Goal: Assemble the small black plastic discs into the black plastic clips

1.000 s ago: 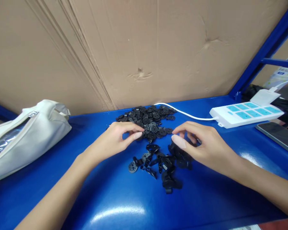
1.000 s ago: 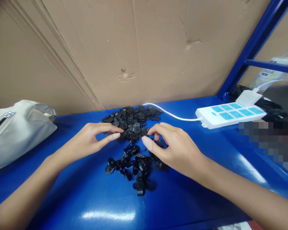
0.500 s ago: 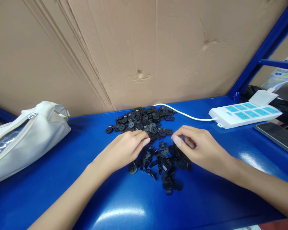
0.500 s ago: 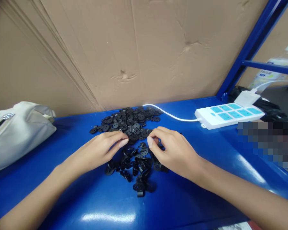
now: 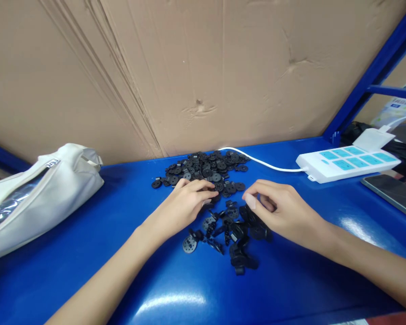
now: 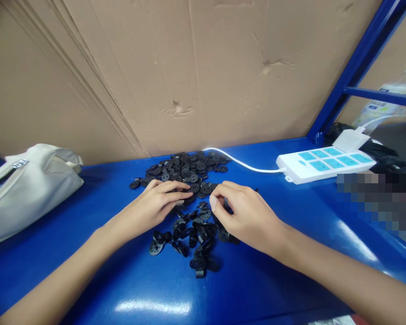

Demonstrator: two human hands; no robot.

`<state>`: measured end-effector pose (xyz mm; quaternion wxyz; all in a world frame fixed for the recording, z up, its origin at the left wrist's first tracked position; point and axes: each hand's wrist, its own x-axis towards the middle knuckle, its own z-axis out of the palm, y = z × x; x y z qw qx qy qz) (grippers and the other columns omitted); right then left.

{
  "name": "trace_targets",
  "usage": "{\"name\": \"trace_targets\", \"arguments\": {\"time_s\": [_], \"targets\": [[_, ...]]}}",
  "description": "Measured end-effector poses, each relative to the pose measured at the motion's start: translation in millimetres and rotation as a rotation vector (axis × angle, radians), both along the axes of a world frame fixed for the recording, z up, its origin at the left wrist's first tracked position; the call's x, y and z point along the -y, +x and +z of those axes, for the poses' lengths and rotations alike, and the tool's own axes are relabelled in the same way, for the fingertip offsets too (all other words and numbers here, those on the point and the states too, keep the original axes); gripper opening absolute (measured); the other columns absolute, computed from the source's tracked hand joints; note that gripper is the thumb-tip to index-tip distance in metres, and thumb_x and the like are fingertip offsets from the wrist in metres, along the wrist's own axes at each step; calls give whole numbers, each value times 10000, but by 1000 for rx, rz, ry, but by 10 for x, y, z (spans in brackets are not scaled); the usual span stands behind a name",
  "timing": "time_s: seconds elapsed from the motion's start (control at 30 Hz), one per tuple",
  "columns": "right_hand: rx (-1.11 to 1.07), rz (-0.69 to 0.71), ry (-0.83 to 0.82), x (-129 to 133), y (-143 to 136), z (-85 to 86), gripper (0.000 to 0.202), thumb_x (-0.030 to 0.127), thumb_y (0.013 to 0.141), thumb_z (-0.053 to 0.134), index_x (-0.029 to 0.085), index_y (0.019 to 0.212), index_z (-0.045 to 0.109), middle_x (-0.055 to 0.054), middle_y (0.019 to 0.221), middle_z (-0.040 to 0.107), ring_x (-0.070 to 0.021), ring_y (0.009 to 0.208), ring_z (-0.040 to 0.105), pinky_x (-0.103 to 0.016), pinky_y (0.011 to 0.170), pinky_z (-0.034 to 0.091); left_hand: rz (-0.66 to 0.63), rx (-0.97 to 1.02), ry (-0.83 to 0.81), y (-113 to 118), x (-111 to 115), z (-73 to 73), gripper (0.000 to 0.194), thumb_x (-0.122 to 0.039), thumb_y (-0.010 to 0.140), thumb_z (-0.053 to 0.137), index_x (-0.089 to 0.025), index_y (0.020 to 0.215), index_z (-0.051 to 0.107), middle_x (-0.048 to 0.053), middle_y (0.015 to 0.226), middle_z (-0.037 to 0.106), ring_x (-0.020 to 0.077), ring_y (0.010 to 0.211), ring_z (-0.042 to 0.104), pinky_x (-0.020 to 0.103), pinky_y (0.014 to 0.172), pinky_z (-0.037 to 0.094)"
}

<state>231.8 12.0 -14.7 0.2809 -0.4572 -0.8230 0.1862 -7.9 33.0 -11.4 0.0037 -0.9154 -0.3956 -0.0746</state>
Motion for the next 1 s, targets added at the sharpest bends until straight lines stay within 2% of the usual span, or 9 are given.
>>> {"name": "trace_targets", "arguments": {"time_s": [0.23, 0.37, 0.5, 0.57, 0.67, 0.77, 0.83, 0.9, 1.0], "targets": [[-15, 9, -14, -10, -10, 7, 196, 182, 893, 470, 207, 720, 559, 12, 666, 538, -116, 541, 449, -240, 498, 304, -14, -9, -39, -50, -23, 44, 231, -52, 897, 437, -178, 983, 611, 39, 1014, 645, 176, 940, 596, 337, 854, 382], [-23, 14, -27, -3, -2, 5, 197, 180, 894, 469, 206, 716, 552, 15, 667, 534, -114, 545, 448, -241, 503, 308, -35, -47, -10, -50, -19, 48, 295, -12, 893, 405, -161, 1091, 567, 57, 1013, 660, 185, 906, 610, 337, 806, 393], [-33, 25, -40, 0, 1, 0, 196, 183, 897, 472, 202, 723, 561, 13, 680, 543, -111, 550, 444, -245, 509, 314, -7, -2, 63, -80, -46, 22, 246, -116, 946, 424, -152, 1158, 542, 87, 1038, 672, 219, 945, 622, 377, 818, 408], [-68, 17, -63, 1, -6, -1, 176, 204, 906, 472, 201, 775, 590, 9, 682, 555, -113, 549, 449, -251, 513, 327, 42, 136, 71, -58, -37, 38, 202, -183, 931, 502, -162, 1121, 566, 82, 1043, 676, 227, 975, 621, 392, 845, 426], [-245, 33, -197, 15, -20, 10, 183, 272, 929, 472, 206, 1028, 610, -4, 743, 602, -128, 608, 528, -251, 561, 408, 98, 554, -66, 69, 54, 106, 235, -217, 889, 583, -189, 1123, 581, 47, 1012, 683, 173, 929, 640, 310, 807, 496], [-501, 161, -408, 50, -24, 38, 382, 314, 931, 503, 220, 1301, 473, -28, 937, 644, -141, 788, 621, -261, 721, 496, 55, 852, -266, 247, 202, 155, 325, -212, 886, 584, -212, 1209, 557, 27, 984, 685, 136, 878, 653, 242, 753, 532], [-603, 274, -518, 74, -17, 53, 407, 316, 936, 512, 224, 1329, 456, -24, 962, 655, -139, 856, 638, -265, 800, 505, 0, 899, -330, 334, 278, 151, 353, -195, 893, 567, -220, 1245, 551, 27, 995, 686, 133, 883, 653, 242, 776, 534], [-648, 354, -573, 90, -9, 58, 315, 323, 948, 502, 218, 1242, 547, -20, 917, 670, -140, 878, 650, -264, 826, 512, -47, 890, -334, 373, 312, 129, 362, -177, 895, 560, -222, 1253, 558, 30, 1004, 687, 131, 876, 650, 245, 790, 530], [-693, 380, -622, 91, -11, 44, 272, 342, 953, 501, 207, 1159, 618, -36, 974, 691, -148, 901, 673, -271, 849, 529, -100, 826, -268, 367, 303, 99, 361, -154, 885, 572, -218, 1241, 580, 38, 1013, 686, 127, 845, 639, 242, 768, 523]]}}
